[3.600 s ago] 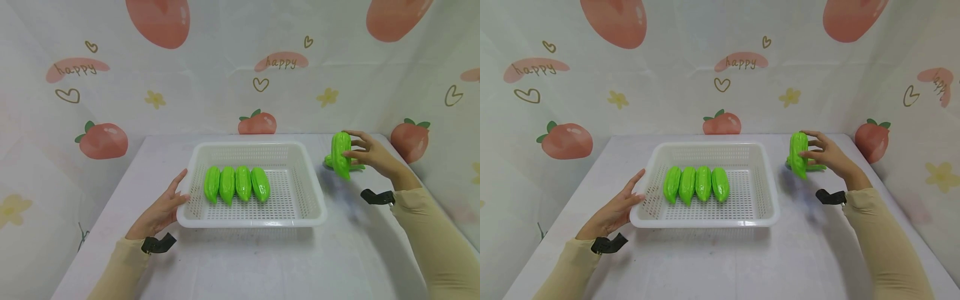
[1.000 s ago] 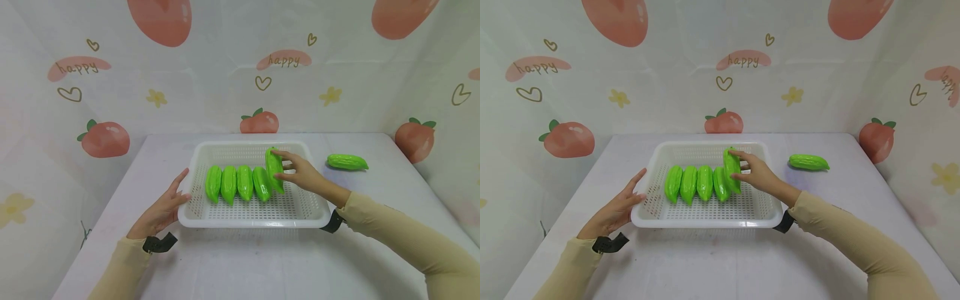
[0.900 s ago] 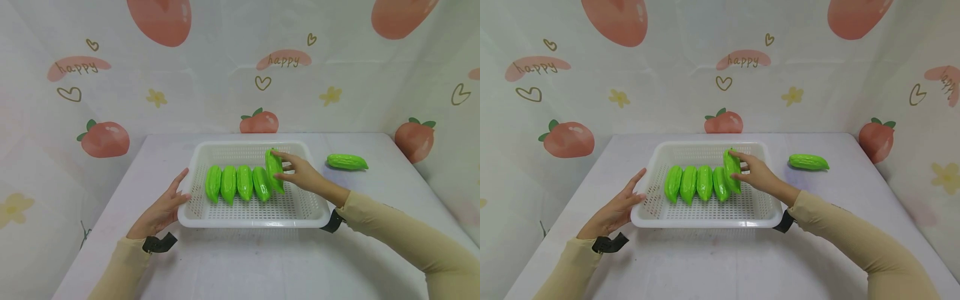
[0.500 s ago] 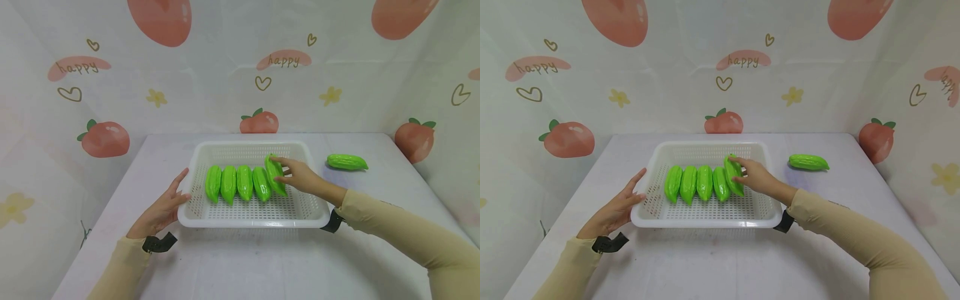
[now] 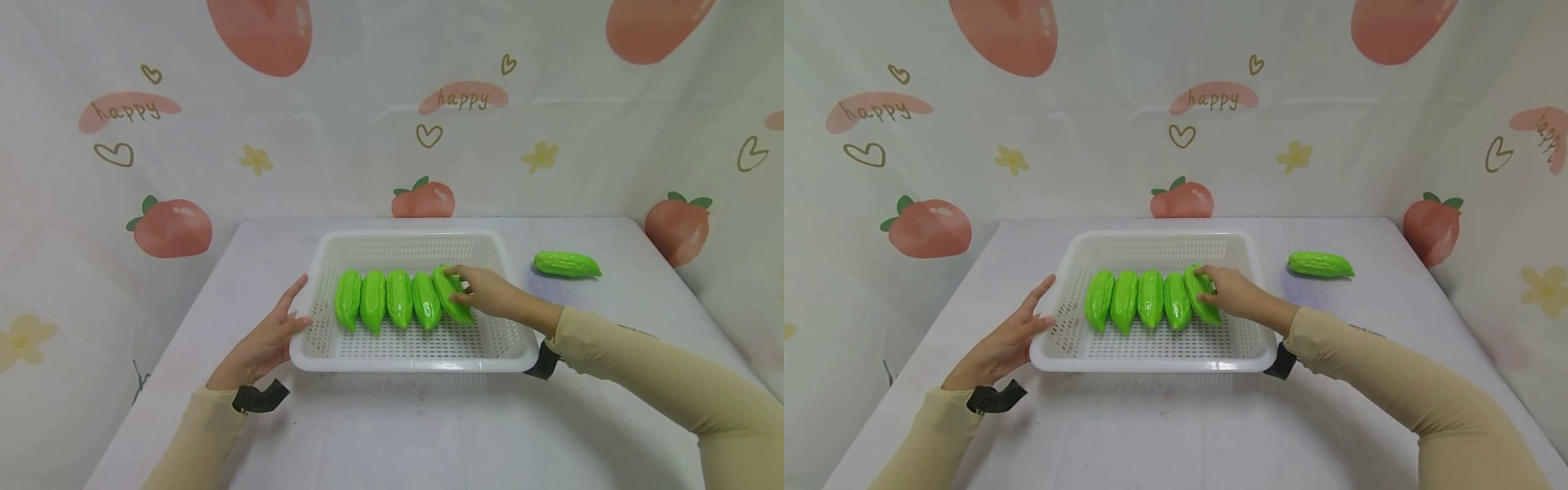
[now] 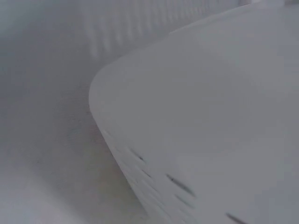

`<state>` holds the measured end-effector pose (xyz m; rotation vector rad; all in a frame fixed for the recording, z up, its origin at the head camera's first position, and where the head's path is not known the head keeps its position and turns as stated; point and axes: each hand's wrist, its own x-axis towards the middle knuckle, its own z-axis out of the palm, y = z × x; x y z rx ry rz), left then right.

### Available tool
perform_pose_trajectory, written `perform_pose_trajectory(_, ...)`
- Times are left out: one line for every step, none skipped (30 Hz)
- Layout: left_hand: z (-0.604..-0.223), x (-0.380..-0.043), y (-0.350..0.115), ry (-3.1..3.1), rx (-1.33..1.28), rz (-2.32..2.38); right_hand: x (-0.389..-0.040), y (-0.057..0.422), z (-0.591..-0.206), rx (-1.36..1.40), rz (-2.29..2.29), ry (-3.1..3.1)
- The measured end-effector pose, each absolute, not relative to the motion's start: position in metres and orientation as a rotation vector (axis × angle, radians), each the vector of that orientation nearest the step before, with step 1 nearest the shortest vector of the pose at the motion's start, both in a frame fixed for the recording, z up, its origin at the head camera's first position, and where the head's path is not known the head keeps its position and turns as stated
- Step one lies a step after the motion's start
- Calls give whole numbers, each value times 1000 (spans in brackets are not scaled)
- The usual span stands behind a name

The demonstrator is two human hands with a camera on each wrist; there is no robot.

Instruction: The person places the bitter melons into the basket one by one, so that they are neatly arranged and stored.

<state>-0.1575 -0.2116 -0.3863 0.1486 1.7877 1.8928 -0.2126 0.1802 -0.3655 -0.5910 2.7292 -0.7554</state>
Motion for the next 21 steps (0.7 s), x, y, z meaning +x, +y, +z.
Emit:
perform_pose_trajectory(-387, -158, -212, 1781, 153, 1896, -213, 180, -366, -599, -739, 2732)
perform_pose_trajectory(-387, -158, -212, 1775, 158, 1900, -213, 180, -367, -604, -726, 2734)
perform_pose_trajectory(-387, -158, -213, 1770, 163, 1903, -214, 180, -367, -598, -719, 2732)
perform_pose_trajectory(-387, -158, -213, 1767, 167, 1905, -215, 180, -368, -591, -708, 2733)
perform_pose_trajectory(-387, -158, -213, 1763, 171, 1907, -215, 179, -368, -592, -693, 2734)
perform_pose_trajectory(-387, -158, -213, 1763, 174, 1906, -215, 179, -368, -592, -676, 2736)
perform_pose_trajectory(-387, -158, -213, 1763, 175, 1905, -215, 179, -368, -589, -663, 2736)
perform_pose_trajectory(-387, -158, -213, 1763, 175, 1905, -215, 178, -367, -583, -648, 2735)
perform_pose_trajectory(-387, -158, -213, 1764, 176, 1904, -215, 178, -367, -575, -627, 2736)
perform_pose_trajectory(-387, -158, -213, 1765, 175, 1902, -214, 178, -366, -570, -605, 2736)
perform_pose_trajectory(-387, -157, -213, 1765, 175, 1901, -214, 177, -366, -565, -583, 2736)
perform_pose_trajectory(-387, -157, -213, 1767, 174, 1900, -214, 177, -365, -555, -565, 2734)
perform_pose_trajectory(-387, -157, -213, 1769, 171, 1899, -213, 177, -365, -545, -549, 2732)
perform_pose_trajectory(-387, -157, -213, 1769, 171, 1899, -213, 177, -365, -537, -532, 2730)
perform_pose_trajectory(-387, -157, -213, 1771, 172, 1897, -213, 177, -365, -532, -521, 2728)
perform_pose_trajectory(-387, -157, -213, 1770, 170, 1896, -213, 177, -365, -530, -515, 2726)
perform_pose_trajectory(-387, -157, -213, 1771, 169, 1896, -212, 177, -365, -531, -513, 2724)
perform_pose_trajectory(-387, -157, -213, 1770, 167, 1896, -212, 177, -365, -531, -511, 2721)
perform_pose_trajectory(-387, -157, -213, 1769, 166, 1897, -212, 177, -365, -532, -512, 2719)
perform_pose_trajectory(-386, -157, -213, 1768, 165, 1898, -212, 176, -365, -529, -513, 2716)
perform_pose_trajectory(-386, -157, -213, 1769, 163, 1899, -212, 176, -366, -524, -514, 2711)
